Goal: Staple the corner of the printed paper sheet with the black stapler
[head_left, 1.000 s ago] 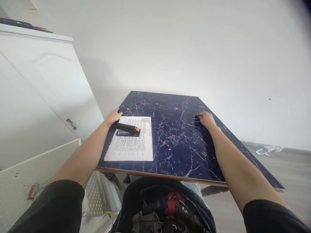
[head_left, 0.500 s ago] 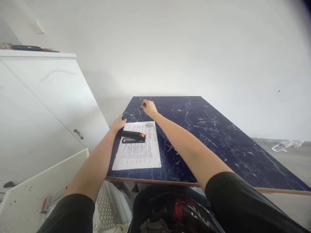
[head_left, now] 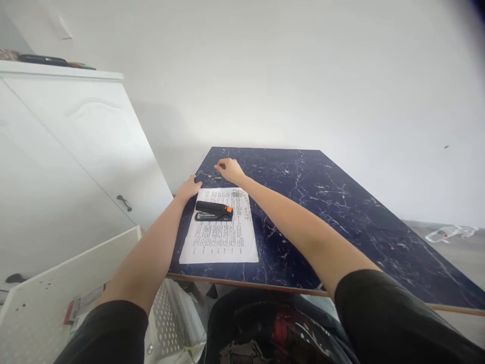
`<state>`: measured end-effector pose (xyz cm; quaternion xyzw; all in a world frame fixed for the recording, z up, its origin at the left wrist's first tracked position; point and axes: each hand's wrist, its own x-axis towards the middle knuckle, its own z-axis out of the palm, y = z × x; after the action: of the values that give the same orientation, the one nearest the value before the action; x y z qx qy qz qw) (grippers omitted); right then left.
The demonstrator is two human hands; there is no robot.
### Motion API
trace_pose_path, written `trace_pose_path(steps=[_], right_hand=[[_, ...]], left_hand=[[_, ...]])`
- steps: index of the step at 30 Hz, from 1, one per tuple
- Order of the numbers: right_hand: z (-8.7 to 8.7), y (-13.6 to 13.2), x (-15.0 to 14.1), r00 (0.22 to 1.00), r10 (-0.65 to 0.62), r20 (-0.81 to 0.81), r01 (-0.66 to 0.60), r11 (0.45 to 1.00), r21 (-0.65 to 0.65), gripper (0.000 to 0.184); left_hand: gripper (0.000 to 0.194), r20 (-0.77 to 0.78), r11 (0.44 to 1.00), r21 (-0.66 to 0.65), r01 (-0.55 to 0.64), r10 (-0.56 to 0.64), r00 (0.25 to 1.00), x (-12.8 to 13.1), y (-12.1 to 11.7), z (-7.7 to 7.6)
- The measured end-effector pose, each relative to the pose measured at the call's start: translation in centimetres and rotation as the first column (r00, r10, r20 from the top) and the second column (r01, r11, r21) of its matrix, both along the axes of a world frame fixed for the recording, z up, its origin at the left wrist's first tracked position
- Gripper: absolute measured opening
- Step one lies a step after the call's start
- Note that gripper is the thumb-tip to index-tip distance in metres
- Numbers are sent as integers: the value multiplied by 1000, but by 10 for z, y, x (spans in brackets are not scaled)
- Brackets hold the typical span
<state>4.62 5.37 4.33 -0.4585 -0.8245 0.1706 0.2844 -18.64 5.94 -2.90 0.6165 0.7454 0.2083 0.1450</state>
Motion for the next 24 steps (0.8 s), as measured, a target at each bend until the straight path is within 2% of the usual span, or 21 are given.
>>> trace_pose_path(steps=[2,4,5,6,9,13,16,21,24], right_hand=[[3,-29,2,976,217,-11,-217,975,-50,41],[2,-61,4,902,432,-7,-430,894,-124,47],[0,-76,4,868,496,30,-487,860,-151,49],[-3,-89,5,849,519,95,-502,850,-162,49],[-11,-114,5,840,457,293,-448,888,-100,34],[-13,-126,21,867,362,342,-369,928,-49,26],[-12,-134,63,885,315,344,-307,948,-77,26],[-5,-146,162,895,284,343,-239,956,-168,25],[-3,-150,195,893,242,381,-193,968,-161,27]], left_hand=[[66,14,1000,11,7,-7,1000,0,-1,-1],[63,21,1000,23,8,-8,1000,0,-1,-1],[62,20,1000,28,5,-6,1000,0,-1,-1],[60,17,999,32,2,-3,1000,0,-2,-1],[54,-9,999,40,-1,1,1000,1,-4,1],[50,-83,998,63,8,-3,997,5,-11,8],[49,-147,995,98,-15,29,989,16,-20,14],[45,-200,979,201,-17,58,978,49,-34,25],[42,-271,959,281,37,42,962,72,-43,31]])
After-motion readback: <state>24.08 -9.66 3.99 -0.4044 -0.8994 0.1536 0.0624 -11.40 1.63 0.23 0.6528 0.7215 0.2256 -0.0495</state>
